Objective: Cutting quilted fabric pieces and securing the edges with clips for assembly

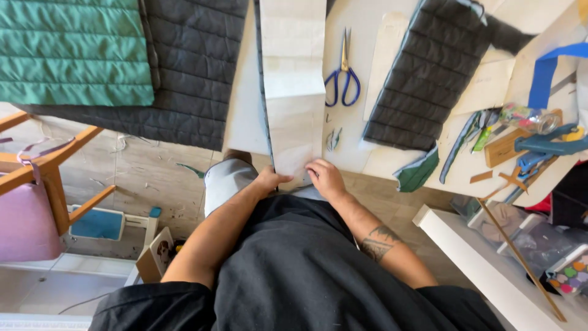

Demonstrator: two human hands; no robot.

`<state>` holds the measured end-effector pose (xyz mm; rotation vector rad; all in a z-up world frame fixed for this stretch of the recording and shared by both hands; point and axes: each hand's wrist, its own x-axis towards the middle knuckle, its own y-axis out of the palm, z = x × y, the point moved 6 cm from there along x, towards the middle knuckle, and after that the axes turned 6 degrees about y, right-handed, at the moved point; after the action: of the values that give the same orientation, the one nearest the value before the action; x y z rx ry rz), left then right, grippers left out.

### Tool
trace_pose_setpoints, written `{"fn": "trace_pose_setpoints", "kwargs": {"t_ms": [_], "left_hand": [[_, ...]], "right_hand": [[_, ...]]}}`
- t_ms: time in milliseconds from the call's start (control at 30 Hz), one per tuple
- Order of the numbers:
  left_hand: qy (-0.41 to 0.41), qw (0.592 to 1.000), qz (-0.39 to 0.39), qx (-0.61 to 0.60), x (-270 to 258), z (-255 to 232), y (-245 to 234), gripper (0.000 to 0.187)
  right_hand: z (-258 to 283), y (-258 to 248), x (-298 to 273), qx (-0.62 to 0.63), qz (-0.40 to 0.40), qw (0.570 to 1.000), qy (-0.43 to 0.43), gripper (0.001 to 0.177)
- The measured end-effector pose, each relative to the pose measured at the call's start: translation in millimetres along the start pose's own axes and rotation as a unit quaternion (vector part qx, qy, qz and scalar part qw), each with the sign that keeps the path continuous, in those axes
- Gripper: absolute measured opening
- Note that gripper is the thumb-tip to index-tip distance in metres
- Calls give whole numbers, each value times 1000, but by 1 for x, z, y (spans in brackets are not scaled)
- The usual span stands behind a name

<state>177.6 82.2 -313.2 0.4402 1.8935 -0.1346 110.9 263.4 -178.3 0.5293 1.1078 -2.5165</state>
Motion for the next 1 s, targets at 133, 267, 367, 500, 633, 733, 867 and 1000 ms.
{"fn": "trace_pose_setpoints", "kwargs": {"t_ms": [133, 267, 367, 500, 633, 733, 867, 1000], "left_hand": [[46, 967, -5, -250, -64, -69, 5, 43], [53, 932, -16, -358, -96, -88, 1, 38], [69, 929, -11, -363, -105, -99, 1, 39], [95, 920, -21, -379, -108, -94, 8, 43], [109, 935, -5, -339, -110, -102, 5, 44], [151, 958, 6, -246, -108, -115, -3, 39], [157, 973, -43, -164, -125, -139, -19, 40], [150, 972, -86, -157, -146, -152, -33, 38]], "right_hand": [[16, -32, -2, 37, -13, 999, -18, 14], [57, -66, -15, 96, 34, 993, -64, 9], [73, -80, -19, 106, 42, 990, -85, 7], [74, -84, -30, 73, 28, 991, -107, 5], [80, -96, -31, 23, -4, 991, -132, 4], [74, -115, -34, -8, 2, 987, -160, 4], [-113, -167, -2, 100, -199, 974, 26, 7], [-372, -207, -71, -29, -536, 748, 391, 6]]}}
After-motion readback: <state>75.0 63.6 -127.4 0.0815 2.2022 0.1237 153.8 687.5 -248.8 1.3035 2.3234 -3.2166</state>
